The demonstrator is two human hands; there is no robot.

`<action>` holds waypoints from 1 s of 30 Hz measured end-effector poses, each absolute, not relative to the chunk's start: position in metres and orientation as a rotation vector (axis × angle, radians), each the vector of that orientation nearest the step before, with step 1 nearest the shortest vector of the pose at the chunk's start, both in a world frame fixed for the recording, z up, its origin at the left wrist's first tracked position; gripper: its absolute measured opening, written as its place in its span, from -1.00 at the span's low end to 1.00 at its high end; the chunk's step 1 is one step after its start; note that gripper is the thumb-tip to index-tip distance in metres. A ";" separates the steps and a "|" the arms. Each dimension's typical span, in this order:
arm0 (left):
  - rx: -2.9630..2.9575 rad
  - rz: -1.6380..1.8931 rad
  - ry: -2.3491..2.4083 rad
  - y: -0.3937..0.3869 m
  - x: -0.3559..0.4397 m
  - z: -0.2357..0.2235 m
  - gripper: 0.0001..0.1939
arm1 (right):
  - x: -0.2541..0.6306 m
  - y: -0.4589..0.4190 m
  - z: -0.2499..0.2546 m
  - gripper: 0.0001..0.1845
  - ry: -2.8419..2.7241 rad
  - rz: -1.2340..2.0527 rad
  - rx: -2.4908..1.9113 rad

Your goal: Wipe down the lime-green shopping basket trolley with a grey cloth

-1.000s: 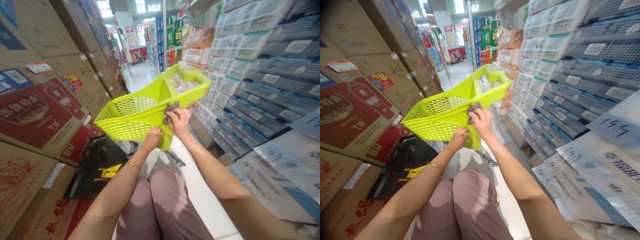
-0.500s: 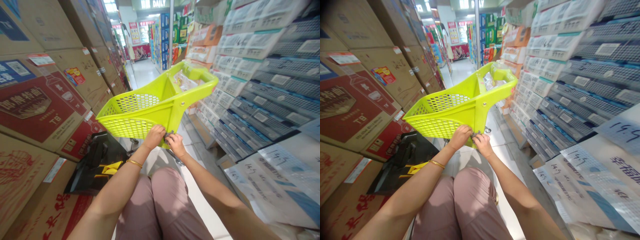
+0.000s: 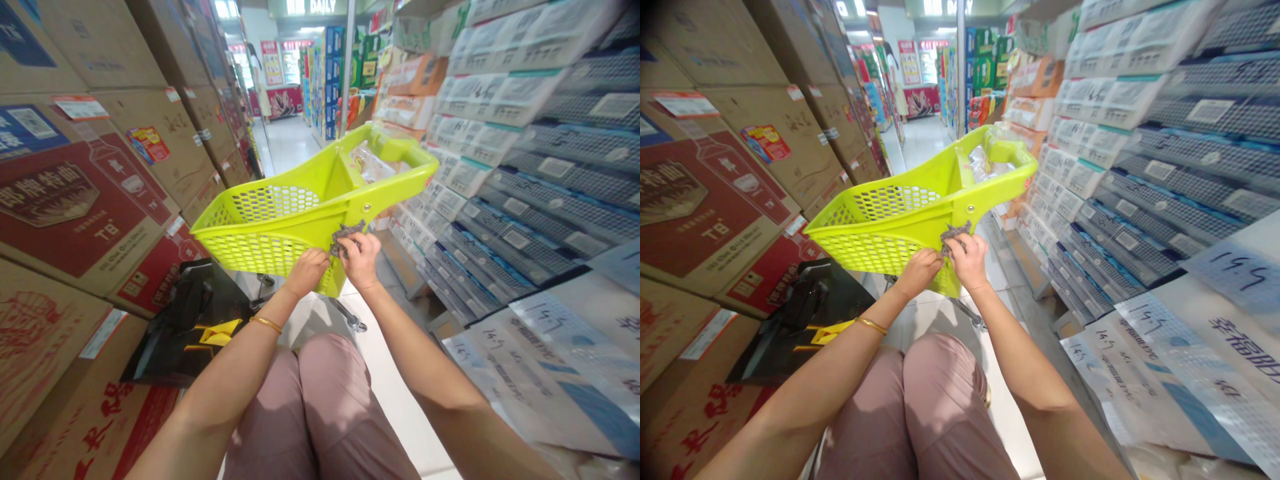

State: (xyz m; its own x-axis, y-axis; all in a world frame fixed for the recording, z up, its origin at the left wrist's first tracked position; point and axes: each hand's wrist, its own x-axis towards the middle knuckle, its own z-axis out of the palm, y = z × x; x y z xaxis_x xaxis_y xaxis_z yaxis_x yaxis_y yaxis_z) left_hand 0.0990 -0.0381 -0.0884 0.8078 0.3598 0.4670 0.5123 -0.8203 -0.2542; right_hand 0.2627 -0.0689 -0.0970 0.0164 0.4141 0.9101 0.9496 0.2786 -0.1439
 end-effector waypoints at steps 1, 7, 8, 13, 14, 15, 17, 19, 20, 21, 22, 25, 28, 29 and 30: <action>-2.622 -0.564 -0.663 -0.038 0.099 -0.088 -0.84 | 0.262 -0.070 -0.106 -0.78 -1.590 -0.694 -1.294; -2.662 -0.542 -0.694 -0.038 0.099 -0.087 -0.84 | 0.255 -0.084 -0.162 -0.78 -1.753 -0.592 -1.407; -2.667 -0.553 -0.691 -0.038 0.099 -0.087 -0.84 | 0.255 -0.086 -0.168 -0.78 -1.789 -0.575 -1.422; -2.651 -0.570 -0.661 -0.039 0.098 -0.088 -0.85 | 0.264 -0.090 -0.166 -0.76 -1.939 -0.641 -1.362; -2.647 -0.567 -0.661 -0.039 0.098 -0.088 -0.85 | 0.266 -0.089 -0.158 -0.76 -1.920 -0.674 -1.351; -2.644 -0.562 -0.663 -0.039 0.098 -0.088 -0.85 | 0.269 -0.087 -0.149 -0.76 -1.889 -0.703 -1.349; -2.645 -0.550 -0.670 -0.040 0.098 -0.087 -0.85 | 0.272 -0.082 -0.124 -0.78 -1.763 -0.727 -1.358; -2.650 -0.538 -0.671 -0.040 0.097 -0.087 -0.83 | 0.273 -0.076 -0.098 -0.78 -1.657 -0.746 -1.353; -2.651 -0.536 -0.673 -0.040 0.097 -0.087 -0.83 | 0.272 -0.073 -0.087 -0.77 -1.606 -0.770 -1.336; -2.651 -0.534 -0.674 -0.041 0.097 -0.086 -0.83 | 0.272 -0.071 -0.078 -0.77 -1.573 -0.782 -1.330; -2.651 -0.535 -0.673 -0.041 0.097 -0.086 -0.83 | 0.271 -0.069 -0.073 -0.77 -1.545 -0.801 -1.324; -2.640 -0.549 -0.673 -0.041 0.098 -0.087 -0.83 | 0.268 -0.068 -0.077 -0.79 -1.541 -0.843 -1.306; -2.628 -0.559 -0.679 -0.040 0.098 -0.088 -0.84 | 0.265 -0.073 -0.106 -0.81 -1.624 -0.821 -1.321; -2.625 -0.559 -0.681 -0.040 0.098 -0.088 -0.85 | 0.264 -0.075 -0.118 -0.82 -1.661 -0.797 -1.340; -2.627 -0.556 -0.680 -0.039 0.098 -0.088 -0.86 | 0.263 -0.078 -0.130 -0.82 -1.699 -0.761 -1.353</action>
State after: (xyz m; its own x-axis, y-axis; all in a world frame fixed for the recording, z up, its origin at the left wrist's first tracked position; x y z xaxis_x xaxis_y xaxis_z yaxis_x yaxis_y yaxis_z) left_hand 0.0982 -0.0394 -0.0885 0.8056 0.3769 0.4571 0.5227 -0.8154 -0.2489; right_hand 0.2631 -0.0777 -0.1298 -0.0910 0.4777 0.8738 0.9699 0.2416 -0.0310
